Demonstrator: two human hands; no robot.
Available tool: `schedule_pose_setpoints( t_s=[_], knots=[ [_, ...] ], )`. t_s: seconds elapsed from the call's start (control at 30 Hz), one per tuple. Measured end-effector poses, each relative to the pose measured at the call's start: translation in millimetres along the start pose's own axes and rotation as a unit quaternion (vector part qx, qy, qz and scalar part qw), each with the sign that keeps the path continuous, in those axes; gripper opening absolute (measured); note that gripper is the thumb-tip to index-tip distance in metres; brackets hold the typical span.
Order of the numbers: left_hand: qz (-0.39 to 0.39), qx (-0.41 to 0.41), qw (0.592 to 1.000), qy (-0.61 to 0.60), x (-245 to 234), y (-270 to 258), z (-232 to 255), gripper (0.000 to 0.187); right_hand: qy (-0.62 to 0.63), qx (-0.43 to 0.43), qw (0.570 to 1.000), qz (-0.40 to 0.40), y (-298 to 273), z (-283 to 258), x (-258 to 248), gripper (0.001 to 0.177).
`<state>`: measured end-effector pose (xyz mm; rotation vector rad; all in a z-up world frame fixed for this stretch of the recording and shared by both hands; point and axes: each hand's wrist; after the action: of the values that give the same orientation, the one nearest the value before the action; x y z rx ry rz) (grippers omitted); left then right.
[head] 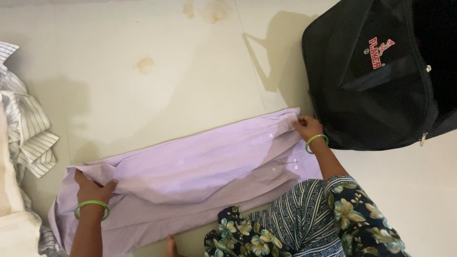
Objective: The person folds a light purple collared shirt by smoothing it out on the floor, folding the sleeves inward, and then folding the body of the shirt into a square shape before picking it up to show the final folded state.
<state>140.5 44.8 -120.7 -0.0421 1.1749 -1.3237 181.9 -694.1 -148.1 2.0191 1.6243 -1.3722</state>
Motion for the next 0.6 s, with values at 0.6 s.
schedule_pose_setpoints(
  t_s=[0.6],
  knots=[
    [0.040, 0.046, 0.997, -0.043, -1, 13, -26, 0.123, -0.206, -0.037, 0.978, 0.001, -36, -67, 2, 0.014]
  ],
)
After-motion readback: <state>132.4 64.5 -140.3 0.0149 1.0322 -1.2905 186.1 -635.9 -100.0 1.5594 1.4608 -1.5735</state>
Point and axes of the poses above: each hand's wrist, its own y-axis towards the middle knuckle, its own x-axis out of the palm, z = x × y, and after that the axes turned 11 degrees about -z, right-handed
